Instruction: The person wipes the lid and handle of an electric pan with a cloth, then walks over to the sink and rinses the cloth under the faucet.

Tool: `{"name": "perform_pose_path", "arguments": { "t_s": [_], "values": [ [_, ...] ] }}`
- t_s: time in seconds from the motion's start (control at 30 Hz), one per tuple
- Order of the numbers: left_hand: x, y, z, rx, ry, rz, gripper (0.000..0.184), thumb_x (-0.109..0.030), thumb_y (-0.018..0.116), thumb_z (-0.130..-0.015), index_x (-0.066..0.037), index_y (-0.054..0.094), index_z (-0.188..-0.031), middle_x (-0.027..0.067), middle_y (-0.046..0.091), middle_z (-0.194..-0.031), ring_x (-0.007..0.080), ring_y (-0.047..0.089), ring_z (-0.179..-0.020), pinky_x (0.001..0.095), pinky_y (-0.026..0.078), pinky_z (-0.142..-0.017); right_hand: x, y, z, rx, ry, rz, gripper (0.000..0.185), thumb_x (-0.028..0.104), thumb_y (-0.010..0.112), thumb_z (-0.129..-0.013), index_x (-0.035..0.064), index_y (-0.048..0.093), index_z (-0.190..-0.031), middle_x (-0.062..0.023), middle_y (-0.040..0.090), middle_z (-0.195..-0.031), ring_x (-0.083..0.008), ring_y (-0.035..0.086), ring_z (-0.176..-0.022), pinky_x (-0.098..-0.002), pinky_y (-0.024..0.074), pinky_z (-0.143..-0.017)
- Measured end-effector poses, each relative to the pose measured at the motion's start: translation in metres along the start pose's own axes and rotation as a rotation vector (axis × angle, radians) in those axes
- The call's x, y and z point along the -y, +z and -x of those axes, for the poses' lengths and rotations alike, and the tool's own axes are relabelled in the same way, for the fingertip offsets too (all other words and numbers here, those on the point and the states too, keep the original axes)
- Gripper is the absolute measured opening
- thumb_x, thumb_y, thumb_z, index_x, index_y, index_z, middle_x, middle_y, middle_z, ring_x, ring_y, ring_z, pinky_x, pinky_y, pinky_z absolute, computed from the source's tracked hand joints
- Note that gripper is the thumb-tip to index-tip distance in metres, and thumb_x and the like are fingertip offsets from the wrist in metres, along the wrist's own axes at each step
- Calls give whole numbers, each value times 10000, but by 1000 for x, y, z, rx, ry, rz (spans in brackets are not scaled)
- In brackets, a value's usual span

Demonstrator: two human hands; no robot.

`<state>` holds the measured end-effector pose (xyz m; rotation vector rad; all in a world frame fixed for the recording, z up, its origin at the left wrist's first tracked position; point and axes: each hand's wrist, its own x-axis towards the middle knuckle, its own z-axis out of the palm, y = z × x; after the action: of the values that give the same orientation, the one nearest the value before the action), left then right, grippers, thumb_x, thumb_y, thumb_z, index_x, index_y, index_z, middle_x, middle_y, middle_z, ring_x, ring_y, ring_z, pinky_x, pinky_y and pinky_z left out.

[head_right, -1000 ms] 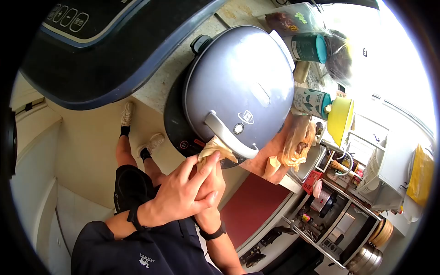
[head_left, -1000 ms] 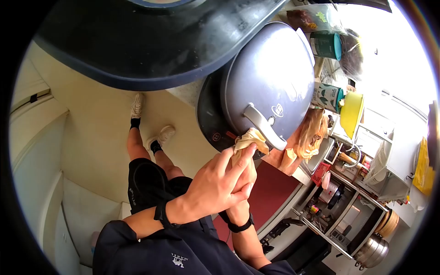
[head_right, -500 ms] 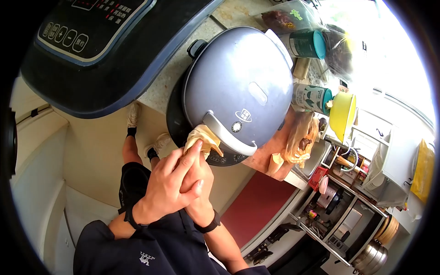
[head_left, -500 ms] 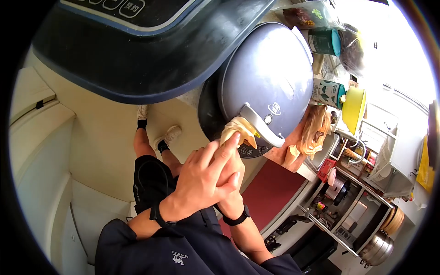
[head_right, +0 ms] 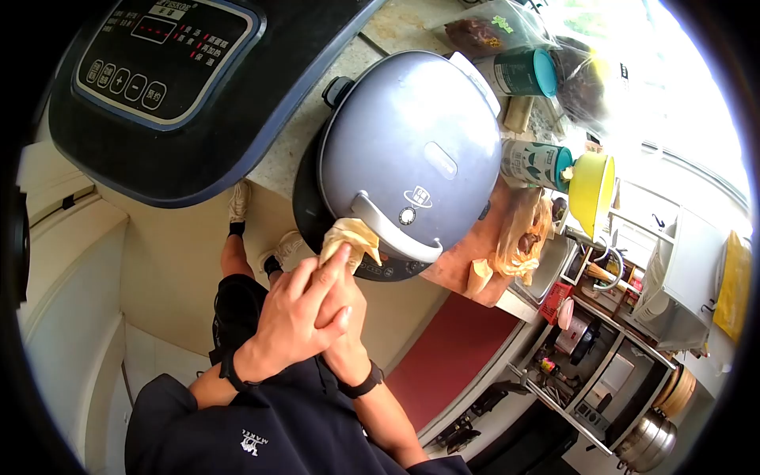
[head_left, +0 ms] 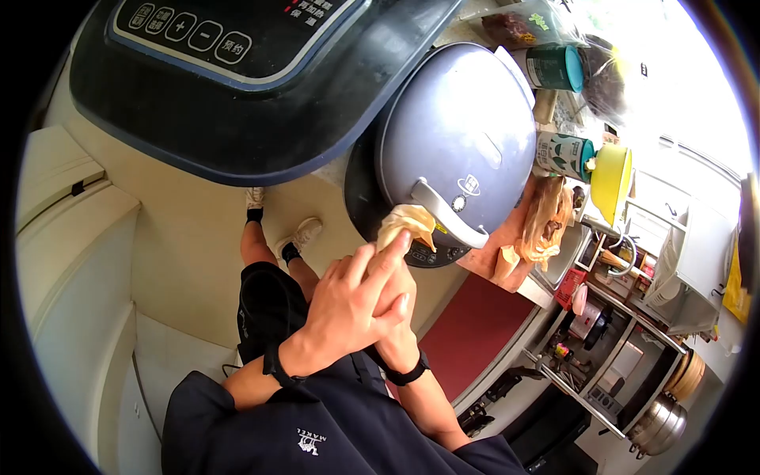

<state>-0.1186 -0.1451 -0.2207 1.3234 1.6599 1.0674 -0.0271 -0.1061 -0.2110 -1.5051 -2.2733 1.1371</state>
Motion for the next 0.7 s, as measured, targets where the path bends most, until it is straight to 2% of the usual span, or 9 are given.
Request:
{"name": "perform_pose_path", "arguments": {
  "t_s": [0.1,0.17,0.4,0.5,0.53,0.63,0.7],
  "values": [
    [-7,13,-8,-31,124,12,778,-299,741,-871,-146,452,-1577,183,580,-1237,334,643,-993,464,529,-923,-2,-9,-10,-23,33,-58,577,203,601,-968,-25,416,-1465,-251,617,-1206,-408,646,-1051,-434,534,-853],
    [-8,15,-20,-12,119,28,777,-292,737,-879,-148,440,-1582,183,576,-1241,340,645,-990,465,529,-928,-3,-13,-19,-37,51,-92,572,201,611,-963,-21,424,-1456,-248,623,-1190,-406,651,-1035,-434,536,-842],
    [4,-14,-10,15,41,-32,776,-308,726,-897,-161,415,-1592,203,573,-1212,389,654,-929,472,546,-863,13,7,-17,-29,14,-54,556,193,645,-944,-10,453,-1426,-237,644,-1133,-398,670,-980,-435,543,-803],
    [-8,-22,0,197,-123,-102,791,-321,727,-899,-180,401,-1605,221,571,-1202,399,658,-946,476,543,-893,17,5,-2,-8,40,-106,550,189,660,-937,-5,465,-1413,-232,653,-1109,-394,678,-956,-435,545,-786],
    [-10,-23,1,218,-101,-113,788,-324,737,-895,-177,416,-1599,227,563,-1233,392,654,-994,475,535,-942,16,3,0,-2,53,-140,548,188,665,-934,-3,469,-1408,-231,656,-1100,-393,680,-948,-435,546,-780],
    [-21,-20,-4,107,91,-82,777,-307,750,-890,-182,435,-1590,223,550,-1275,377,645,-1040,476,527,-962,13,-6,-1,-12,109,-239,541,185,680,-926,1,481,-1395,-226,665,-1076,-389,688,-924,-436,549,-763],
    [-21,-19,-8,100,98,-72,749,-328,755,-889,-213,471,-1573,225,546,-1356,418,627,-1102,483,526,-959,13,-5,-8,-37,140,-286,537,182,689,-921,5,489,-1386,-223,671,-1060,-387,694,-909,-436,551,-752]
  ]
}}
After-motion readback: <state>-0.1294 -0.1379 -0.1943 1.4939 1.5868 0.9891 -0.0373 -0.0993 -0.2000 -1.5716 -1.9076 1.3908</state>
